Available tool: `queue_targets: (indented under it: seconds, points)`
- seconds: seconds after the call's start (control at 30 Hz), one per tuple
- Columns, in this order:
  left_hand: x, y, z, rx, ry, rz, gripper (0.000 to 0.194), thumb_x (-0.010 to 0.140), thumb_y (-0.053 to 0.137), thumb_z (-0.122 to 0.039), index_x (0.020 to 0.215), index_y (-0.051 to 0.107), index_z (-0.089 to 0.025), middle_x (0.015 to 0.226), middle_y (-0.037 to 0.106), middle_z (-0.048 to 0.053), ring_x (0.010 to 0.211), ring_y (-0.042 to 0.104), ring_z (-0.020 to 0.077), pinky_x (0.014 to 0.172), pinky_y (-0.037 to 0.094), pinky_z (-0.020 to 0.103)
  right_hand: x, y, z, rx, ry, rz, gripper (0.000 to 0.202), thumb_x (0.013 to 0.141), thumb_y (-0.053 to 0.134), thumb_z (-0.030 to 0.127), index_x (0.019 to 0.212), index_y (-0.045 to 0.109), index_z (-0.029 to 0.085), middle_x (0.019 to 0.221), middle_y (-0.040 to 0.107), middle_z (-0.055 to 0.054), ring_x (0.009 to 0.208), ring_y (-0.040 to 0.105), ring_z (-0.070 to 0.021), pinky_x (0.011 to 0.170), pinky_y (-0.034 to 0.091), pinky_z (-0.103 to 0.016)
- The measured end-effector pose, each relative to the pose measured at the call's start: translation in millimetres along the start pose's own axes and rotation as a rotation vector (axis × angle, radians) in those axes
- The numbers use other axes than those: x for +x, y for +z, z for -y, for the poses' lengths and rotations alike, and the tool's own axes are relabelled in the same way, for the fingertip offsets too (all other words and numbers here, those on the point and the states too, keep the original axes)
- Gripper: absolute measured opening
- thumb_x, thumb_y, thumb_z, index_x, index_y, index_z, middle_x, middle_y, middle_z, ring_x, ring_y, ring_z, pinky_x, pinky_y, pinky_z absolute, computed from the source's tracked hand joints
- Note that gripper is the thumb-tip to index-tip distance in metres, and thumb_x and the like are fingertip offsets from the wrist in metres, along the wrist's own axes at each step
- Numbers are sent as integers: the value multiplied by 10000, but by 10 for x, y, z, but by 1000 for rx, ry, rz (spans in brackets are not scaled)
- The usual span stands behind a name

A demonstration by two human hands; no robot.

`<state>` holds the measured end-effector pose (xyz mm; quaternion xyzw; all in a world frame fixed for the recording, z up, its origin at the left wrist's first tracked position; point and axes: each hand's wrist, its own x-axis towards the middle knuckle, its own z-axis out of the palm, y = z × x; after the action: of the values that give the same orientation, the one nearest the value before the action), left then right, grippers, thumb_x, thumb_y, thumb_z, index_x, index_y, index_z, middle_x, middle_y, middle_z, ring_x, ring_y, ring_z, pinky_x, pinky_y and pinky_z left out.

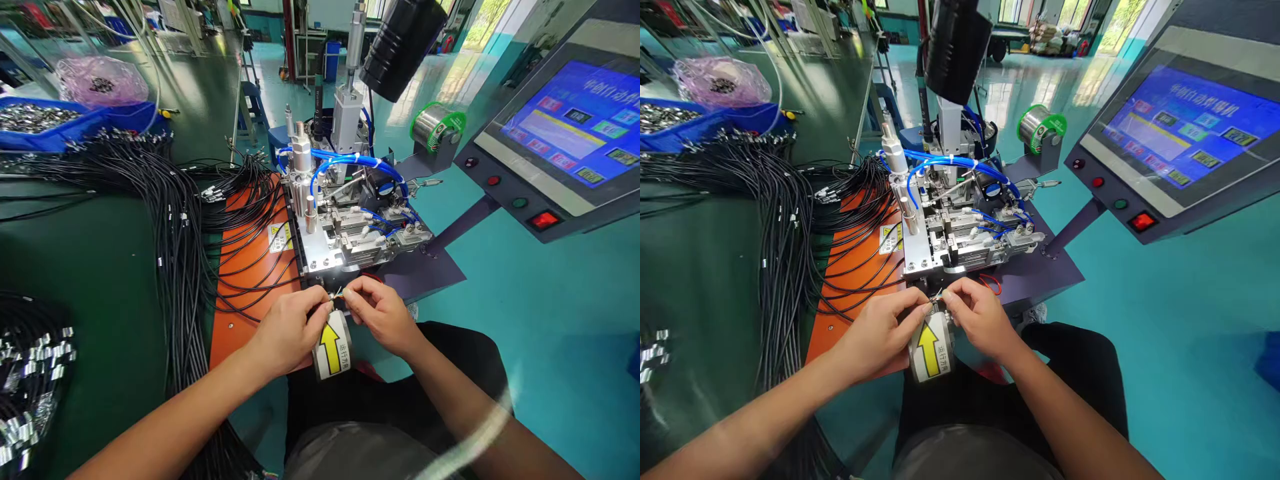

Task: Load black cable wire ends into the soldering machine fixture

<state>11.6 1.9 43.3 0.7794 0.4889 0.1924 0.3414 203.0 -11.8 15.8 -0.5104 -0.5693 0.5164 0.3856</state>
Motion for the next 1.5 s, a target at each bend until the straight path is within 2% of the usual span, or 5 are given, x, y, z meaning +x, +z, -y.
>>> queue_targets:
  seconds: [0.13,0.23,0.57,0.83,1.5]
  points:
    - [-6,-4,-6,10,17,3,190,932,504,-247,777,592,-180,670,569,-34,628,502,113,592,338,234,5,29,-35,206,51,35,247,939,559,412,834,566,189,665,506,34,560,433,-103,529,345,-246]
    - [-2,-4,1,9,27,3,188,933,511,-238,779,599,-176,684,584,-28,635,511,113,596,348,234,11,42,-53,249,51,27,239,934,569,401,829,564,187,670,499,34,556,416,-97,523,326,-243]
    - [17,10,106,-2,57,-68,196,940,519,-189,997,707,-193,924,643,50,853,591,163,775,471,283,123,70,-164,105,7,-35,233,942,546,383,827,577,183,679,503,32,581,455,-106,544,359,-240]
    - [27,33,142,27,61,-75,251,917,537,-149,1076,724,-203,955,656,68,896,625,183,872,512,328,143,105,-258,27,36,-28,218,947,532,375,849,584,186,689,494,34,594,444,-111,540,359,-242]
    - [5,68,184,79,95,-83,251,916,548,-137,1083,721,-209,981,648,68,904,630,175,842,534,303,132,116,-281,-2,-9,-31,210,958,517,362,852,581,193,701,502,33,616,460,-118,575,379,-253]
